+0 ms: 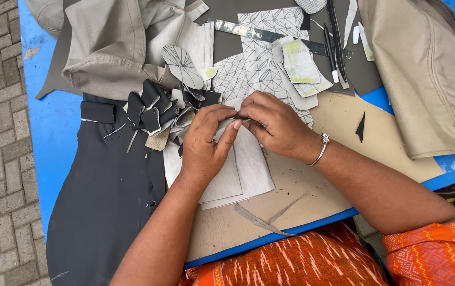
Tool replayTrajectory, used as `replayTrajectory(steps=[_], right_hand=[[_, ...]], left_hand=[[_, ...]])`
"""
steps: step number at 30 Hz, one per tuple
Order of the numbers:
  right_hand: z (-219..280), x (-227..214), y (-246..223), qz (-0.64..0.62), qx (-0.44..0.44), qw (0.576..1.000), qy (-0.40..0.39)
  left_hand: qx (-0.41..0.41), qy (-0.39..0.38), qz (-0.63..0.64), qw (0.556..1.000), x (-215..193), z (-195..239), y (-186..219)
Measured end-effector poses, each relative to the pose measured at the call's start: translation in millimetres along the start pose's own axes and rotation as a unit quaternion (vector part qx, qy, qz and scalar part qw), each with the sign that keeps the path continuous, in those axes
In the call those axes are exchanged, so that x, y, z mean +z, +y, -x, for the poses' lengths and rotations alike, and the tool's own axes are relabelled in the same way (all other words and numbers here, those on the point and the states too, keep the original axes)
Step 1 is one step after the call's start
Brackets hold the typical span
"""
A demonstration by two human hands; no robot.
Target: Measuring and marking leather scraps with a ruler and a white pen on a cutting table
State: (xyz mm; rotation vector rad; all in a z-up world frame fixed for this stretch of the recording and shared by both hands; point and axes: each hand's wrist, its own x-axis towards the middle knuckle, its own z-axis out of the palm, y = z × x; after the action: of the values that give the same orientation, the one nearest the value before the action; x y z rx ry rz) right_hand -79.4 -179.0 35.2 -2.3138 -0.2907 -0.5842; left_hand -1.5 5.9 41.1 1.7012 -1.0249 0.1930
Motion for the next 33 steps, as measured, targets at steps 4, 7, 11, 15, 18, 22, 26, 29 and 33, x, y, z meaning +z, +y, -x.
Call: replayTrajectory(steps=[4, 7, 11, 15, 18, 22, 26, 29, 33], right_hand=[[-3, -15, -7, -0.118, 0.071, 0.989, -0.044], [-3, -34, 20, -0.154, 0.139, 0.978, 0.014], [-1, -62, 89, 0.096, 0.238, 0.959, 0.117], [16, -65, 149, 0.32, 0.284, 0.903, -0.032], [2, -64, 107, 0.382, 0.25, 0.89, 0.005], [-4, -57, 67, 0.38, 0.188, 0.904, 0.054], [-4, -35, 38, 0.294, 0.111, 0.948, 0.042], [-5, -16, 24, 0.263, 0.063, 0.963, 0.021], [0, 2, 13, 0.227, 0.031, 0.973, -0.026]], left_hand=[[-0.015, 0.0, -0.004, 1.0, -3, -1, 3], [-0.031, 0.016, -0.03, 0.999, -6, 0, 1], [0.005, -0.018, -0.17, 0.985, -10, 5, -6], [-0.051, -0.054, -0.237, 0.969, -10, 3, -4], [-0.062, -0.069, -0.281, 0.955, -14, 1, -6], [-0.045, -0.072, -0.31, 0.947, -15, 1, -18], [-0.061, -0.053, -0.314, 0.946, -21, 2, -24], [-0.08, -0.014, -0.228, 0.97, -24, -3, -41], [-0.082, 0.058, -0.035, 0.994, -41, -15, -29]])
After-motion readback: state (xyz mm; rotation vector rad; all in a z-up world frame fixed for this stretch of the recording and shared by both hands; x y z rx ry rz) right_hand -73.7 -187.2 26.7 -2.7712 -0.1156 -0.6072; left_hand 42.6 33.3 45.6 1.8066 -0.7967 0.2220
